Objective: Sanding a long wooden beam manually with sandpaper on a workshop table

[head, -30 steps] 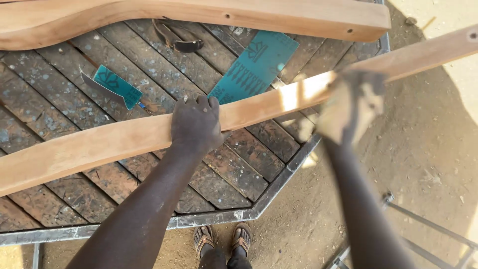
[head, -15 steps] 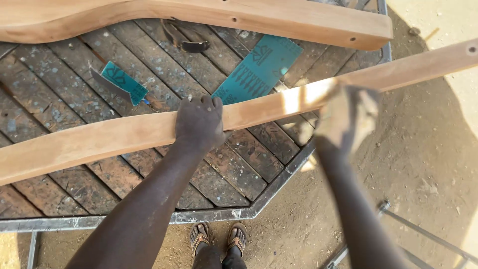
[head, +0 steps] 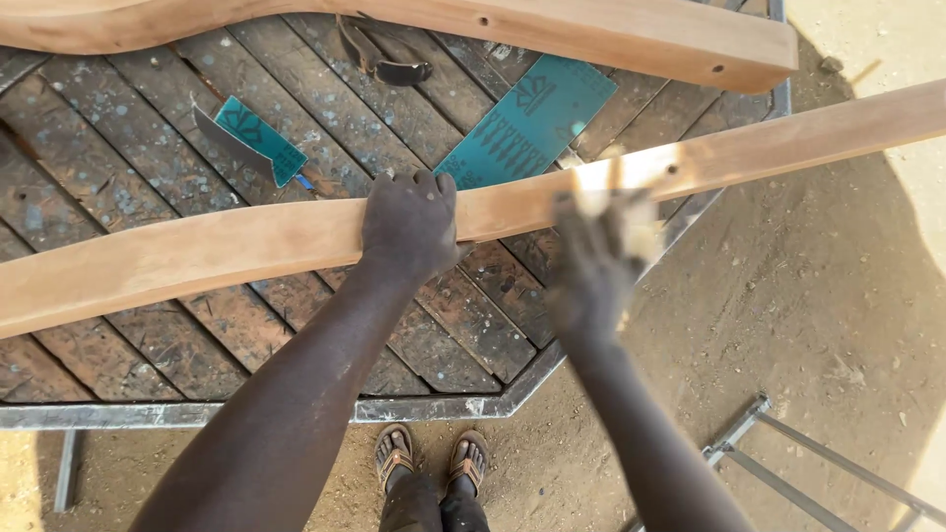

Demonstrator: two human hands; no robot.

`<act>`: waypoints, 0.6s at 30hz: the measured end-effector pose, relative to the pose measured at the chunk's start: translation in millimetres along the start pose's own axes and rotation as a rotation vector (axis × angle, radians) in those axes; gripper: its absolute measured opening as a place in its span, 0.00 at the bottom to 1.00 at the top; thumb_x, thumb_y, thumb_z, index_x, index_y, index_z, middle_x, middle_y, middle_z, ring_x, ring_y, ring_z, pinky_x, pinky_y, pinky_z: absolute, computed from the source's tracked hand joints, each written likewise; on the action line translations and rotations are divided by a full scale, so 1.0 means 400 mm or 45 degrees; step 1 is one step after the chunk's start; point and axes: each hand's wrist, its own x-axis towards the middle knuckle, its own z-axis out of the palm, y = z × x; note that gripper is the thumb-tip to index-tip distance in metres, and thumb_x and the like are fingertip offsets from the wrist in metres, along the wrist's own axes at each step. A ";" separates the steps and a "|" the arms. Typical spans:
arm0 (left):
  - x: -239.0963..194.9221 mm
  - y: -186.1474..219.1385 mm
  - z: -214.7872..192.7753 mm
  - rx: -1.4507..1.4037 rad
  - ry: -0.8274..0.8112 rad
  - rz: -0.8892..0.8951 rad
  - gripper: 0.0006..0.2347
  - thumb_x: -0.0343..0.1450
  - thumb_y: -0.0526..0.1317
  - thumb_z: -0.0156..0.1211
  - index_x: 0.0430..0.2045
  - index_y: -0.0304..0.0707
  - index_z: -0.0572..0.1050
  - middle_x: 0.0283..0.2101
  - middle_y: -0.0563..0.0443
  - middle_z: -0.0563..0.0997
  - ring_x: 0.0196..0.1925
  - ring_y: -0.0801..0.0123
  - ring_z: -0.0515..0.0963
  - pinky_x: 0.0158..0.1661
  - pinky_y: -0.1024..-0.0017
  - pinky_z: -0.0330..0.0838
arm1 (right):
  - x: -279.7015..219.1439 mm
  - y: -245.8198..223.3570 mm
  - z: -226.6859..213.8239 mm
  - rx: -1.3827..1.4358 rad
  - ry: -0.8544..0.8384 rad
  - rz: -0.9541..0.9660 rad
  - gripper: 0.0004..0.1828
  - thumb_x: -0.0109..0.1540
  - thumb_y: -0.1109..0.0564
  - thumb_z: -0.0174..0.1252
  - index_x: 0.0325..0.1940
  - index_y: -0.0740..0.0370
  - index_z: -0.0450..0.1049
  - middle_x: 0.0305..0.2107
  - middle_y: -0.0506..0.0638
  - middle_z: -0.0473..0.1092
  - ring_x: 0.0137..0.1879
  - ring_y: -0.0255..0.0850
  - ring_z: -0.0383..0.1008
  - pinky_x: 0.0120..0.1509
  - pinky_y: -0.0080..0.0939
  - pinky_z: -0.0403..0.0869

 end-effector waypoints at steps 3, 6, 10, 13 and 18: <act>-0.009 -0.005 -0.010 0.028 0.056 0.023 0.12 0.64 0.45 0.53 0.34 0.39 0.75 0.25 0.44 0.77 0.26 0.53 0.81 0.28 0.59 0.67 | -0.026 -0.064 0.006 -0.044 -0.055 -0.222 0.42 0.50 0.54 0.59 0.71 0.44 0.68 0.72 0.37 0.60 0.76 0.53 0.55 0.70 0.63 0.55; -0.015 -0.006 -0.022 0.028 0.082 0.023 0.11 0.64 0.45 0.55 0.32 0.40 0.76 0.25 0.43 0.77 0.26 0.53 0.81 0.28 0.60 0.68 | 0.038 0.056 -0.083 0.385 0.054 -0.333 0.26 0.67 0.59 0.54 0.69 0.40 0.71 0.60 0.49 0.74 0.38 0.58 0.81 0.41 0.58 0.80; -0.008 -0.003 0.018 -0.015 -0.010 0.021 0.20 0.61 0.56 0.59 0.35 0.40 0.76 0.28 0.43 0.79 0.30 0.51 0.82 0.30 0.56 0.70 | 0.041 0.248 -0.016 -0.434 0.307 -0.125 0.23 0.65 0.52 0.68 0.65 0.39 0.78 0.61 0.41 0.67 0.72 0.46 0.63 0.68 0.56 0.66; -0.012 -0.009 -0.024 0.088 -0.020 0.008 0.14 0.64 0.48 0.56 0.35 0.39 0.76 0.26 0.45 0.77 0.27 0.57 0.81 0.29 0.60 0.70 | 0.009 0.020 0.009 -0.268 0.093 -0.137 0.28 0.64 0.51 0.65 0.69 0.42 0.72 0.66 0.41 0.63 0.75 0.50 0.55 0.71 0.59 0.58; -0.021 -0.001 -0.031 0.033 0.084 0.035 0.11 0.65 0.42 0.50 0.33 0.37 0.75 0.26 0.42 0.77 0.27 0.51 0.81 0.28 0.60 0.67 | -0.005 0.015 0.042 0.030 -0.035 -0.487 0.35 0.57 0.50 0.60 0.71 0.39 0.69 0.69 0.35 0.64 0.78 0.45 0.53 0.76 0.54 0.50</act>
